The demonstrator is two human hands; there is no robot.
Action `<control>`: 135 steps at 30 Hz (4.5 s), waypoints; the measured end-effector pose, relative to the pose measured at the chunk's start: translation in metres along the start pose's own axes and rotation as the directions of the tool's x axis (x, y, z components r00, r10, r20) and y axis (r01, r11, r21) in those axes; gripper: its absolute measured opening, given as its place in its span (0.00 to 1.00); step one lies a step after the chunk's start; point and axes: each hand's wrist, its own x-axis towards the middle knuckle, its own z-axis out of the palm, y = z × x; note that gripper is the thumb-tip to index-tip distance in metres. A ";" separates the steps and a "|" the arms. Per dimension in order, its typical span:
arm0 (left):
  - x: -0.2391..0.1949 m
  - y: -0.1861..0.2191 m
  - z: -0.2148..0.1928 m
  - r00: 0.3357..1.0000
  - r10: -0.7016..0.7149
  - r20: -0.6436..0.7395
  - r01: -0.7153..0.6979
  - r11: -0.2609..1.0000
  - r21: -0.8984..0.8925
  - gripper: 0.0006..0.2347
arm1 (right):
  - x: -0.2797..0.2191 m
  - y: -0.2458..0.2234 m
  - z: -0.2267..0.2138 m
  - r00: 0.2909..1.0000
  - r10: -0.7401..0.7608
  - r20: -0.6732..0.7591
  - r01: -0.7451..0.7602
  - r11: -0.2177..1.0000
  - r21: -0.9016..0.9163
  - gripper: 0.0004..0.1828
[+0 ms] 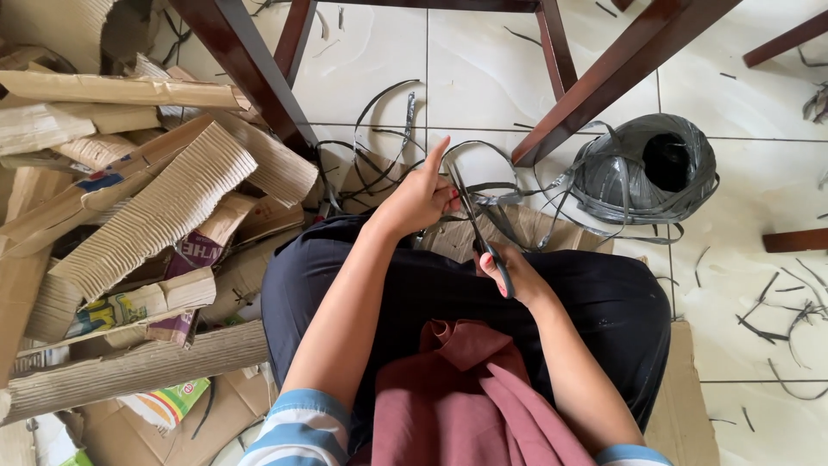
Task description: The person cuts a black cable into small pieces using scissors. They then pick up a piece of the cut cable and wrap it around a white cylindrical object, securing it in place.
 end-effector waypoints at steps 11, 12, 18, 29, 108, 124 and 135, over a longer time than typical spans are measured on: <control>0.006 -0.010 -0.004 1.000 0.031 -0.004 -0.031 0.999 -0.044 0.31 | -0.008 0.007 -0.003 0.995 -0.052 -0.081 0.063 0.989 0.134 0.34; 0.005 -0.009 -0.005 0.999 0.033 -0.005 -0.033 0.999 -0.044 0.31 | -0.004 0.010 -0.003 0.995 -0.054 -0.082 0.065 0.989 0.133 0.34; -0.010 -0.021 -0.014 0.996 -0.089 0.019 0.084 0.982 0.169 0.31 | 0.002 -0.048 -0.010 0.948 0.040 -0.316 -0.168 0.906 -0.388 0.27; 0.021 -0.109 0.070 0.700 -0.511 0.499 0.081 0.751 0.656 0.25 | 0.048 0.019 -0.029 0.928 0.203 -0.313 -0.353 0.753 -0.556 0.30; 0.051 -0.076 0.159 0.963 0.258 -0.071 -0.114 0.635 0.764 0.41 | -0.022 0.004 -0.132 0.829 -0.416 -0.374 0.252 0.875 -0.413 0.05; 0.033 0.006 0.105 0.996 0.090 -0.021 -0.031 0.545 0.838 0.06 | -0.035 -0.042 -0.103 0.803 -0.092 -0.589 0.089 0.995 -0.034 0.31; 0.030 -0.052 0.070 0.979 0.147 0.141 -0.195 0.479 0.856 0.08 | -0.020 0.002 -0.155 0.639 0.139 -0.756 0.168 0.934 0.314 0.27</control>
